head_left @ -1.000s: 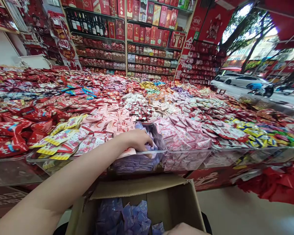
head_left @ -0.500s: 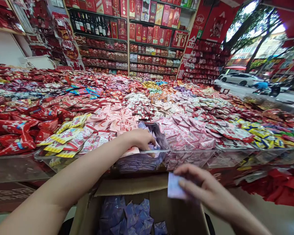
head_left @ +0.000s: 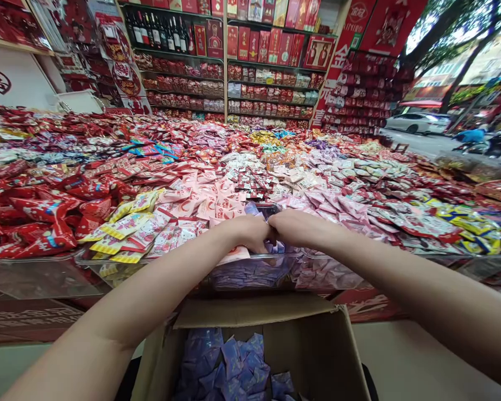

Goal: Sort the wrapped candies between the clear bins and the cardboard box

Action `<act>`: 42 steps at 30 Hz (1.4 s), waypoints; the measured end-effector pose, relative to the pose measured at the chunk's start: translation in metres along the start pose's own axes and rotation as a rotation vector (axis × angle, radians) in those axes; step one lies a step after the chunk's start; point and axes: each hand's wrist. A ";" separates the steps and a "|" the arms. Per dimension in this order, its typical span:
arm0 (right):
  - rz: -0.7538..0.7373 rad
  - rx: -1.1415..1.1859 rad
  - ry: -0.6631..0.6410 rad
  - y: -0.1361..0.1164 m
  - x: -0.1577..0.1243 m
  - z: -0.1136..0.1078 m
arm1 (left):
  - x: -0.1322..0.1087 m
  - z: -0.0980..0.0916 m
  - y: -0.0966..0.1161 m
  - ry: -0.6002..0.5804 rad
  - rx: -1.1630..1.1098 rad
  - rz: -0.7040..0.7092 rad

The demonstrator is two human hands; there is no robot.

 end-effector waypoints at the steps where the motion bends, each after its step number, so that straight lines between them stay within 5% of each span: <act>1: -0.011 -0.038 -0.011 -0.001 0.001 0.002 | 0.001 0.000 0.000 -0.001 0.021 0.016; 8: -0.006 -0.127 -0.030 -0.002 0.001 0.012 | 0.001 -0.002 0.004 -0.055 0.147 0.059; 15: 0.022 -0.094 -0.273 -0.005 0.000 -0.006 | -0.001 -0.004 0.004 -0.076 0.085 0.065; 23: -0.045 -0.037 -0.316 0.001 0.005 -0.014 | -0.001 -0.004 0.004 -0.104 0.067 0.072; 30: 0.030 0.005 -0.251 -0.005 0.004 -0.014 | 0.000 -0.003 0.004 -0.114 0.083 0.100; 34: 0.002 0.150 0.072 0.003 -0.038 -0.025 | 0.000 -0.001 0.002 -0.093 0.049 0.122; 36: -0.044 0.374 0.109 0.003 -0.069 -0.013 | 0.001 0.000 0.001 -0.090 0.042 0.114; 37: -0.094 0.510 0.026 0.000 -0.084 0.002 | 0.001 0.001 0.001 -0.092 0.038 0.110; 40: -0.189 0.881 -0.302 -0.028 -0.110 0.080 | 0.001 0.001 0.001 -0.096 0.023 0.105; 42: -0.074 1.019 -0.378 -0.055 -0.110 0.143 | 0.002 0.001 0.001 -0.098 0.023 0.104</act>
Point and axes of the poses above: each hand's wrist, its own x-axis towards the middle knuckle, its own z-axis out of the palm, y = z × x, and after that the axes turned 1 degree about -y, right-handed
